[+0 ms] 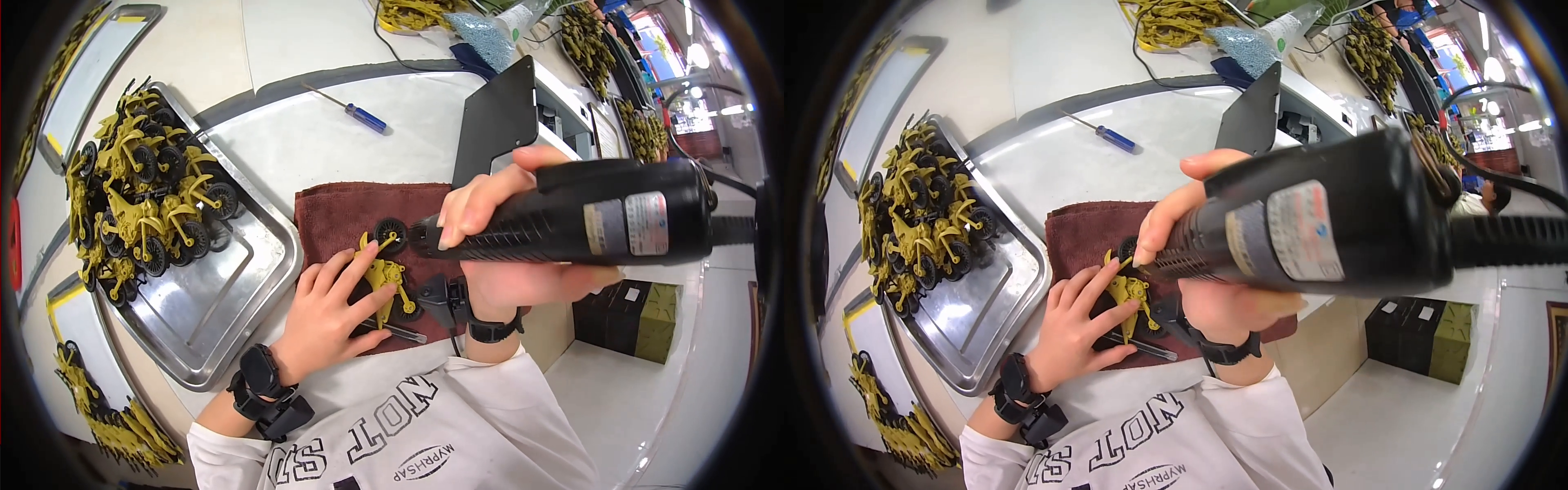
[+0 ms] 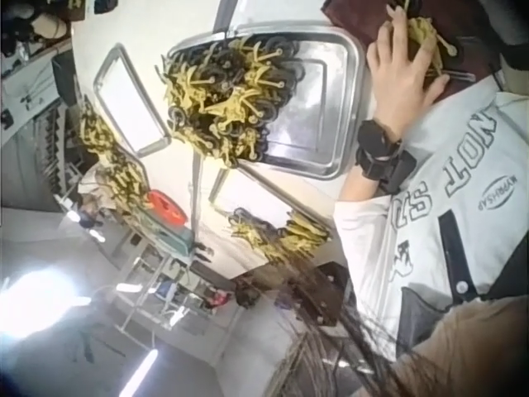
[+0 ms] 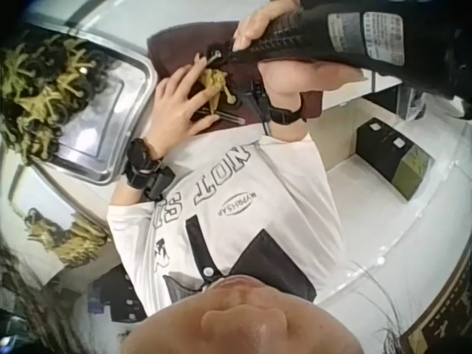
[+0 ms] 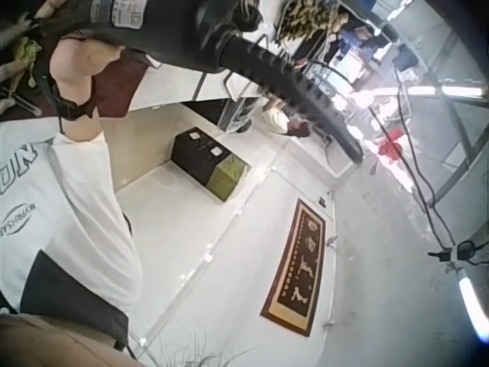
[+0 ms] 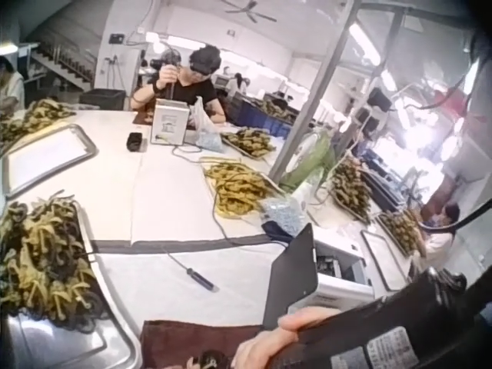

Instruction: Assembling small yellow toy motorcycles using an electric screwdriver and other tools at a factory workbench.

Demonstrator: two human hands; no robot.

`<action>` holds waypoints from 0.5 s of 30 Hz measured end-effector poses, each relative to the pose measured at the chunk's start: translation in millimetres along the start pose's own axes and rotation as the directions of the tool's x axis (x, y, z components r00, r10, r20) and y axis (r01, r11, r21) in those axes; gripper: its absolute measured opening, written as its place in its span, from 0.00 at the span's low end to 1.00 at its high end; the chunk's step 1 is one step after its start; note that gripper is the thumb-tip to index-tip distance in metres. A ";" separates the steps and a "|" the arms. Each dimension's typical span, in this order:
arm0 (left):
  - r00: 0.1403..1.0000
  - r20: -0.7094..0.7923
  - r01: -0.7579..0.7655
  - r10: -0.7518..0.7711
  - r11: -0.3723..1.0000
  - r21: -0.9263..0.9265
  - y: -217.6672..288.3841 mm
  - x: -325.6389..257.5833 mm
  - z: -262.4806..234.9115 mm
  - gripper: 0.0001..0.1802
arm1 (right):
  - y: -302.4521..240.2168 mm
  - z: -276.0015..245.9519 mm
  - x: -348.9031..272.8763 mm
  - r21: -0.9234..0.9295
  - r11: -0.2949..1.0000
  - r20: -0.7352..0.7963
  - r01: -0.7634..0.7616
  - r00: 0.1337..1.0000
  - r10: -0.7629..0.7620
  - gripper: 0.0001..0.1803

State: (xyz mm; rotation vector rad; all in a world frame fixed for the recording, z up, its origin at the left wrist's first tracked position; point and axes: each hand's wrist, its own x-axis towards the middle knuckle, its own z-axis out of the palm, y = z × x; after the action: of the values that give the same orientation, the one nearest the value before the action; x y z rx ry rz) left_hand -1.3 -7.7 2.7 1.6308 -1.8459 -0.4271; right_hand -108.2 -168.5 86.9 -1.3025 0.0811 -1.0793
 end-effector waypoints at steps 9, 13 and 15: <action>1.000 0.015 0.001 -0.001 1.000 0.004 -1.3 -0.8 -1.8 0.28 | 12.3 0.7 4.7 -0.025 0.992 -0.083 -0.121 0.989 0.119 0.56; 1.000 0.025 0.015 -0.014 1.000 -0.008 1.1 -3.0 -2.2 0.28 | 11.4 -1.3 3.7 -0.005 0.999 -0.022 -0.051 0.998 0.051 0.56; 0.999 0.032 0.018 -0.018 1.000 0.009 0.2 -3.3 -0.3 0.28 | 15.6 -4.4 3.5 -0.002 1.000 0.019 -0.004 1.000 0.004 0.57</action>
State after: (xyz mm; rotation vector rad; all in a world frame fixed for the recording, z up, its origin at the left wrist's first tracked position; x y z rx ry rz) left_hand -1.2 -4.4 2.2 1.6565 -1.8600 -0.4559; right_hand -99.7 -175.9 74.9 -1.3135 0.0700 -1.0637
